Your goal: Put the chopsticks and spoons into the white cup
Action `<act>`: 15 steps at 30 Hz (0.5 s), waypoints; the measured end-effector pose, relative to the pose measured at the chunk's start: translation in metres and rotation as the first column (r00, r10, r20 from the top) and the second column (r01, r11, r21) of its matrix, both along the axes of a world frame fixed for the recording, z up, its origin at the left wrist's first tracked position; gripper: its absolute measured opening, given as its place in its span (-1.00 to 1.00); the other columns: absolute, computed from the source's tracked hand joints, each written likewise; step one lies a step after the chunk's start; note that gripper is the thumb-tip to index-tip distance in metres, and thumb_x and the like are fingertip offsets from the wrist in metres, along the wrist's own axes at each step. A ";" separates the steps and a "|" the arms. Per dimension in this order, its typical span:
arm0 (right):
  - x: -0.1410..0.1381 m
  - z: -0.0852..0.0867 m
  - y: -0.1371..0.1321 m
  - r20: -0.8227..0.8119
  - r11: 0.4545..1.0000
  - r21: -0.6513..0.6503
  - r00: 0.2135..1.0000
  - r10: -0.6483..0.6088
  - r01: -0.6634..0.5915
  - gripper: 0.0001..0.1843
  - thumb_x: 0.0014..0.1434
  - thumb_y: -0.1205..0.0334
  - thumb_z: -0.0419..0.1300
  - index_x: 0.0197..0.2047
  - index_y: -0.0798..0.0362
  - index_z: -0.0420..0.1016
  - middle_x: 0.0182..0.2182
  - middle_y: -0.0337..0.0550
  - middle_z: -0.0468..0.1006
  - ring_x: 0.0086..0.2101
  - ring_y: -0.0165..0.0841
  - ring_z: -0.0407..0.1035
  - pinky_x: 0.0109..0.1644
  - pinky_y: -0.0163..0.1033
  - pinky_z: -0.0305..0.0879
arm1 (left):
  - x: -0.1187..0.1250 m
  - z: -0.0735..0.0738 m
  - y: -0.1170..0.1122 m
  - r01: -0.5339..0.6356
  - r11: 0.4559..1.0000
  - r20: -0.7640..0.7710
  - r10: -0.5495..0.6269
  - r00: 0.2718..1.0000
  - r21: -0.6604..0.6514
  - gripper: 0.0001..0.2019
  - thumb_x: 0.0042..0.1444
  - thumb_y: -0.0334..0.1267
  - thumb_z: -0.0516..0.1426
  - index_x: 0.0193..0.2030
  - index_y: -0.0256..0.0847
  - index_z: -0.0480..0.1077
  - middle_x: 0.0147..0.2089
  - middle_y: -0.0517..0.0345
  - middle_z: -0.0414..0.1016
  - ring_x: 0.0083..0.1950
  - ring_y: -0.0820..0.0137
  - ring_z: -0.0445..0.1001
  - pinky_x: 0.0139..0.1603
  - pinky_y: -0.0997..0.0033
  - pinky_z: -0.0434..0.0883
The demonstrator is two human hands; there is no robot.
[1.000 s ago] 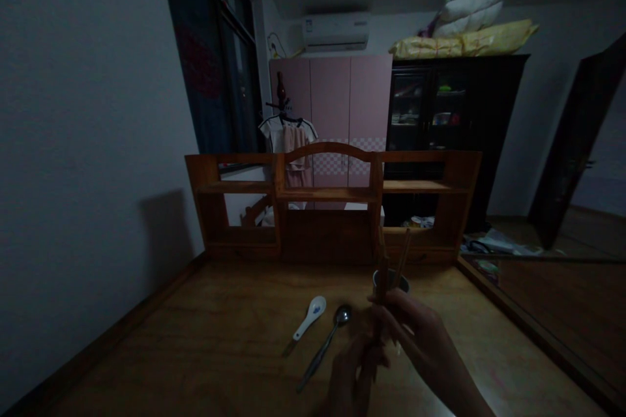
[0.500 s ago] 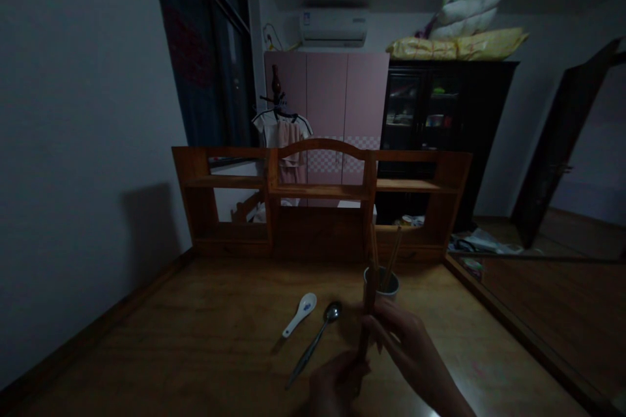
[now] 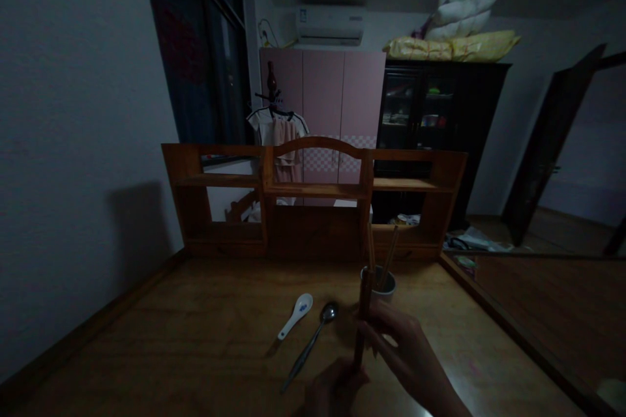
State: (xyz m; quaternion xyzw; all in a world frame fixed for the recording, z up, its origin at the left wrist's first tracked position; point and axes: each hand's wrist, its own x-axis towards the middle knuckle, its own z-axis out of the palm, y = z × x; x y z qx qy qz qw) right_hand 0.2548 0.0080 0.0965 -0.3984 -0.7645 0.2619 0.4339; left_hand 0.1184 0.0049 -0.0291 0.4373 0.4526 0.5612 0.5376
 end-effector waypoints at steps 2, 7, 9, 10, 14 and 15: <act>0.000 0.001 0.000 0.003 1.000 -0.003 1.000 -0.003 0.003 -0.84 0.29 0.18 0.08 -0.26 0.04 0.42 -0.32 -0.16 0.47 -0.33 -0.35 0.40 -0.29 -0.30 0.35 | 0.000 -0.001 0.002 0.019 1.000 0.012 -0.019 1.000 0.002 -0.44 -0.32 0.27 0.28 -0.41 -0.25 0.60 -0.40 0.00 0.59 -0.32 0.23 0.52 -0.33 0.40 0.43; 0.001 -0.001 0.002 0.016 1.000 -0.008 1.000 -0.021 0.021 -0.80 0.28 0.15 0.09 -0.31 0.06 0.42 -0.36 -0.16 0.45 -0.36 -0.36 0.39 -0.33 -0.32 0.35 | -0.003 0.008 0.003 0.091 0.994 -0.077 -0.095 0.992 -0.061 -0.42 -0.26 0.28 0.25 -0.35 -0.26 0.61 -0.48 0.06 0.54 -0.44 0.35 0.44 -0.42 0.45 0.35; 0.001 0.001 0.003 0.027 1.000 0.003 1.000 -0.014 0.013 -0.79 0.28 0.14 0.10 -0.30 0.07 0.45 -0.36 -0.15 0.46 -0.35 -0.35 0.39 -0.31 -0.32 0.36 | -0.006 0.013 0.002 0.103 0.993 -0.116 -0.110 0.987 -0.060 -0.43 -0.23 0.27 0.24 -0.35 -0.27 0.61 -0.52 0.09 0.51 -0.48 0.39 0.39 -0.46 0.47 0.32; 0.001 0.002 0.003 0.033 1.000 0.010 0.999 -0.010 0.009 -0.78 0.28 0.13 0.10 -0.30 0.07 0.46 -0.36 -0.15 0.47 -0.34 -0.34 0.40 -0.30 -0.31 0.36 | -0.008 0.015 0.001 0.111 0.992 -0.132 -0.117 0.984 -0.054 -0.44 -0.22 0.25 0.24 -0.35 -0.27 0.61 -0.54 0.09 0.50 -0.50 0.41 0.37 -0.47 0.48 0.31; -0.001 0.006 0.002 0.055 0.999 0.037 0.998 -0.014 0.012 -0.75 0.28 0.12 0.10 -0.33 0.07 0.48 -0.37 -0.15 0.50 -0.35 -0.34 0.40 -0.27 -0.29 0.36 | -0.011 0.012 0.003 0.125 0.992 -0.127 -0.127 0.984 -0.019 -0.47 -0.22 0.21 0.27 -0.37 -0.27 0.62 -0.51 0.07 0.52 -0.50 0.42 0.36 -0.47 0.48 0.31; -0.001 0.007 0.002 0.060 0.999 0.040 0.998 -0.017 0.014 -0.75 0.28 0.12 0.10 -0.33 0.06 0.49 -0.38 -0.15 0.50 -0.36 -0.35 0.39 -0.28 -0.29 0.35 | -0.011 0.009 0.004 0.123 0.992 -0.108 -0.123 0.987 -0.014 -0.47 -0.25 0.23 0.28 -0.39 -0.28 0.62 -0.50 0.06 0.53 -0.49 0.41 0.38 -0.46 0.47 0.32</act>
